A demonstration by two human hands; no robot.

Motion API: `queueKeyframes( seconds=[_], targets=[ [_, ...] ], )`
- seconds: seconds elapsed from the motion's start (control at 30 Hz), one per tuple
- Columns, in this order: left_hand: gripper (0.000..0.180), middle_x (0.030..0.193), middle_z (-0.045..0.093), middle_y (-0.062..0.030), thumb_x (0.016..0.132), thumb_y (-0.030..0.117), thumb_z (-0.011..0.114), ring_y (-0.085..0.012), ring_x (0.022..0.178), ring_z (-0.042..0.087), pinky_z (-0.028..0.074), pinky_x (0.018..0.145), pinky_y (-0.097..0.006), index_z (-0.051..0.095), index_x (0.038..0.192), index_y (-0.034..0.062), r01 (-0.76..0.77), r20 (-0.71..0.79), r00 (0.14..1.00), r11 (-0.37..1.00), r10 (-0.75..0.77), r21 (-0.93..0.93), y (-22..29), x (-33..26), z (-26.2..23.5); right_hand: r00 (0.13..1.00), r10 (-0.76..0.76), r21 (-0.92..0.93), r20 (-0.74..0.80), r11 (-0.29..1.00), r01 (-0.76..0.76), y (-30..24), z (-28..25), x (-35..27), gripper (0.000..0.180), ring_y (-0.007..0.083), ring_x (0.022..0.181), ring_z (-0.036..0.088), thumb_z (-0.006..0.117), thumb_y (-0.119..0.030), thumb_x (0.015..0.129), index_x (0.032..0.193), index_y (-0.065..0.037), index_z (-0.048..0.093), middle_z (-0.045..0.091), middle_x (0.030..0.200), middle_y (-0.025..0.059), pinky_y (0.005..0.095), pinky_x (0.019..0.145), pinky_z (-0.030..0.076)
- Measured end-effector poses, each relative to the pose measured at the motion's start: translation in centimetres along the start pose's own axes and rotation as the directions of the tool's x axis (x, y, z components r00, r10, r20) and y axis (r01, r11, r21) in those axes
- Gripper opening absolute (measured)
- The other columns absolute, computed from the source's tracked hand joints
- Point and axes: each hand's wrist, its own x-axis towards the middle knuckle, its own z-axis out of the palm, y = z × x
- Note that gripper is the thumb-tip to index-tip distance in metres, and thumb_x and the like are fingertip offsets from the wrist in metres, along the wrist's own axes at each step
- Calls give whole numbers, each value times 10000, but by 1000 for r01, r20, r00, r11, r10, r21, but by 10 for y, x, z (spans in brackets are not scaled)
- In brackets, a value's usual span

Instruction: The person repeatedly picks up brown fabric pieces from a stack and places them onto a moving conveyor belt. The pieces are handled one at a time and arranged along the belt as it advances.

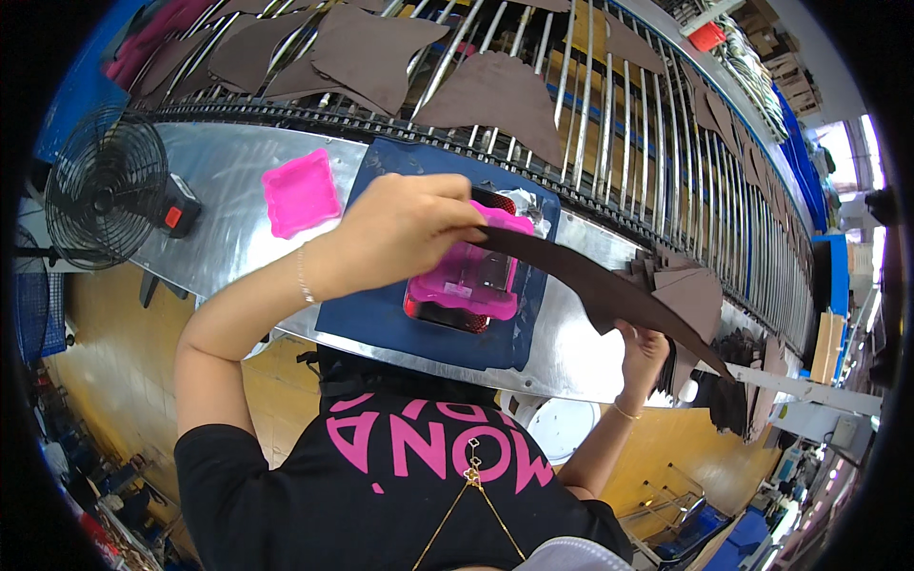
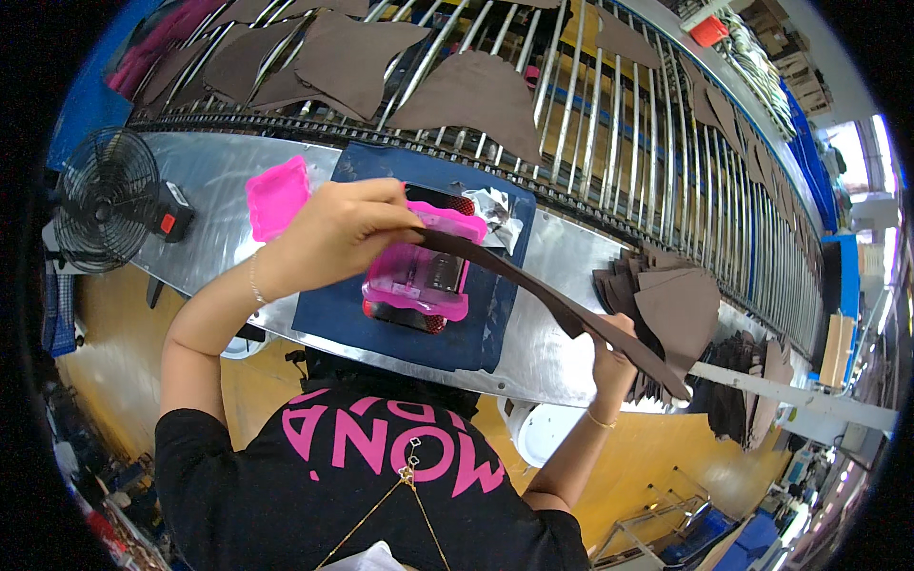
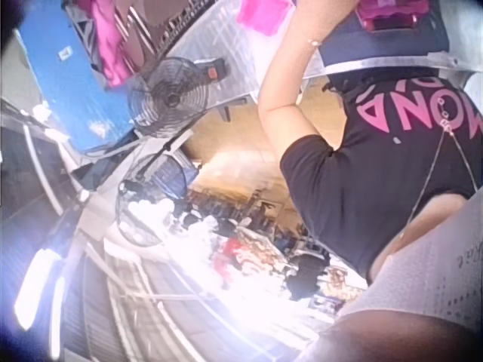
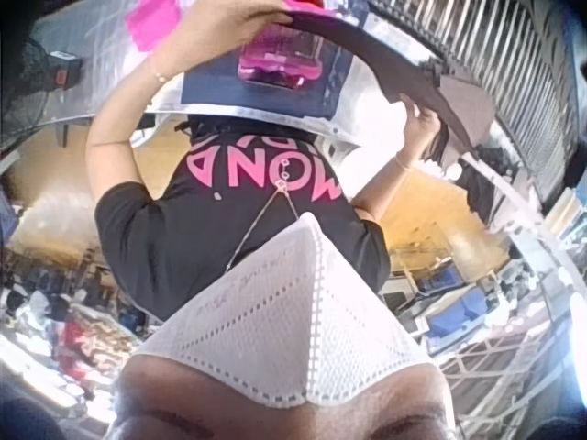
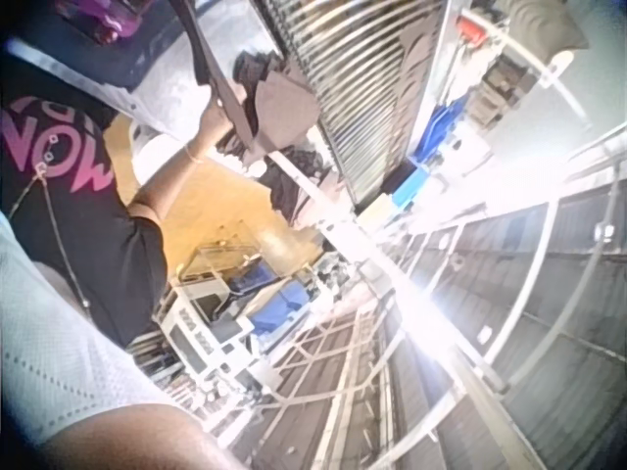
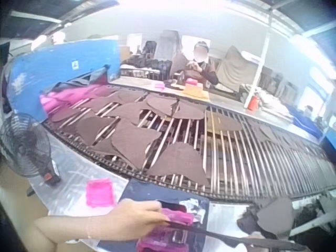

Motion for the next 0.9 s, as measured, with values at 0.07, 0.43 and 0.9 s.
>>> queueKeyframes(
  seconds=[0.07,0.43,0.9],
  targets=[
    [71,782,550,-77,753,122,677,-276,707,585,471,585,-374,668,786,60,-64,62,996,997,61,48,10,14,12,1000,29,-101,-5,994,-29,12,-40,-8,130,156,738,543,694,-70,798,860,28,634,611,819,63,279,686,433],
    [83,884,495,-104,774,145,660,-269,804,546,445,735,-390,672,762,64,-364,-120,918,924,377,115,15,123,43,977,199,132,-79,973,-188,-33,-101,52,125,18,531,347,648,-110,879,832,-60,545,461,663,-57,189,455,288],
    [431,1146,465,-94,841,262,688,-117,820,550,452,751,-243,563,1222,105,201,-679,705,976,-207,-89,-92,6,-112,941,226,703,252,626,-338,-4,130,256,246,137,566,621,587,-94,908,1122,-88,467,582,783,6,252,508,523]
  ],
)
